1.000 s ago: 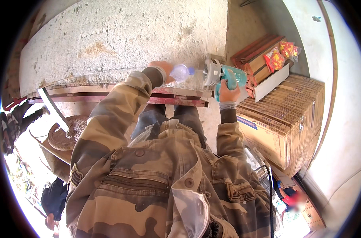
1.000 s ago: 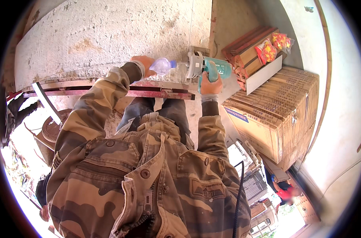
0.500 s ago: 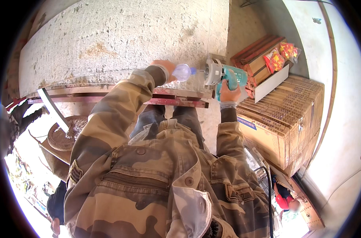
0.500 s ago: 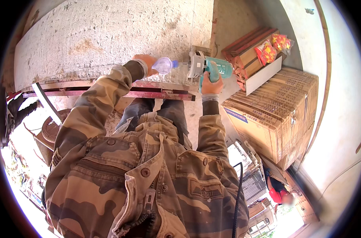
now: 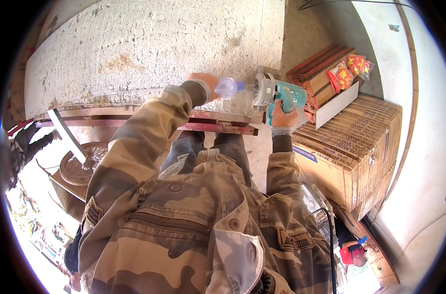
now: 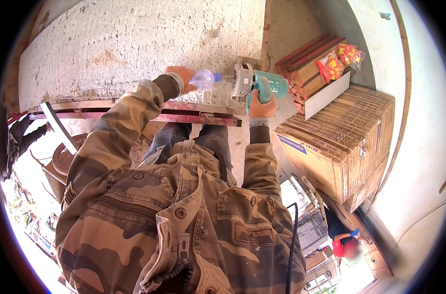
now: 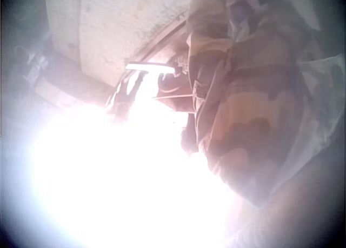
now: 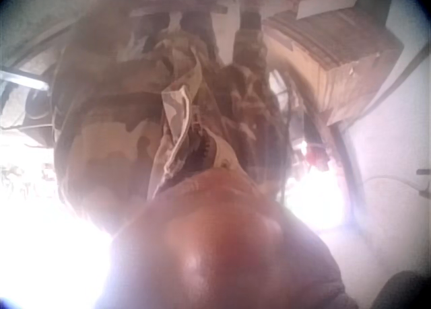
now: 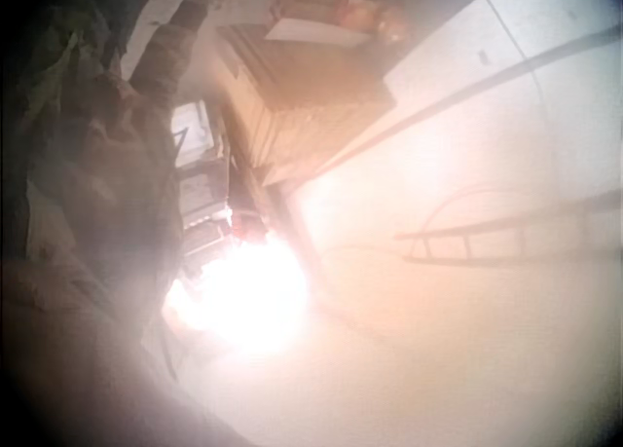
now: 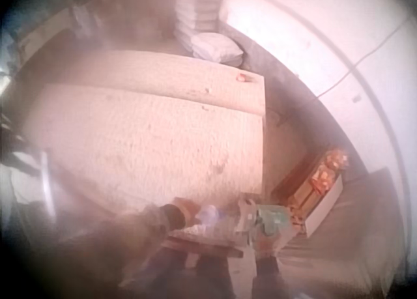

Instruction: The person measures a large stone slab with a tape measure and marks it. They then use a power angle grinder to cut along the marked line on the slab while pouring water from a bottle onto the cutting area.

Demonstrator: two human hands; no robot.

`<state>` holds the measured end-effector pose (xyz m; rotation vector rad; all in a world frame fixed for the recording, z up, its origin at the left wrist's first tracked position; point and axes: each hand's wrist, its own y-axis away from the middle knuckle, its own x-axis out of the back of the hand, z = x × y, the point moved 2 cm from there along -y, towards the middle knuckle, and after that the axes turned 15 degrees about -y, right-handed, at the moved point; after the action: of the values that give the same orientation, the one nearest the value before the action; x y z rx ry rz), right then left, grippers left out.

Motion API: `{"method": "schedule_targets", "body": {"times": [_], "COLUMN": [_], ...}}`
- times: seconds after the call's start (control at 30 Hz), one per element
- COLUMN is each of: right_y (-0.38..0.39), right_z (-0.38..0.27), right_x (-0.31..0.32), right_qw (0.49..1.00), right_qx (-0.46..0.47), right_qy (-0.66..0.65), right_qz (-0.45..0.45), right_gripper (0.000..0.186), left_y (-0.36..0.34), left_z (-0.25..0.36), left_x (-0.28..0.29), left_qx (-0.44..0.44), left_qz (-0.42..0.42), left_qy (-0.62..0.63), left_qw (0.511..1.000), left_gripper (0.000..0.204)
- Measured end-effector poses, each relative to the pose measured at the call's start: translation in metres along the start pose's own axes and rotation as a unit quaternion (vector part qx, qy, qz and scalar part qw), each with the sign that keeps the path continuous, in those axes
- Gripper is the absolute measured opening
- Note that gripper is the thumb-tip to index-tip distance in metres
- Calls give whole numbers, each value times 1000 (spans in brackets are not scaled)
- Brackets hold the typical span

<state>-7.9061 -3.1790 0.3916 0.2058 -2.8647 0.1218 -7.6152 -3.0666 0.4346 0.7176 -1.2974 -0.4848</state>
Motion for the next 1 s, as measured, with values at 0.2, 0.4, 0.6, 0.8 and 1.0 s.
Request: {"method": "schedule_targets", "body": {"times": [0.2, 0.4, 0.6, 0.8, 1.0], "right_y": [-4, -11, -12, -15, -25], "right_z": [-9, -6, -32, 4, 1], "right_x": [-2, -7, -19, -8, -11], "right_qw": [998, 1000, 997, 997, 998], "right_qx": [-59, 19, -64, -78, -65], "right_qy": [20, 14, -53, 5, 2], "right_qz": [6, 16, -2, 1, 7], "right_gripper": [19, 13, 13, 21, 21], "left_y": [2, 1, 4, 5, 12], "left_z": [-3, -5, -5, 0, 7], "left_x": [0, 5, 8, 6, 12], "left_qx": [13, 17, 53, 53, 63], "left_qz": [-6, -11, -15, -6, 12], "left_qy": [-8, 2, 7, -13, -21], "left_qw": [1000, 1000, 998, 998, 998], "left_gripper": [46, 45, 48, 47, 48]}}
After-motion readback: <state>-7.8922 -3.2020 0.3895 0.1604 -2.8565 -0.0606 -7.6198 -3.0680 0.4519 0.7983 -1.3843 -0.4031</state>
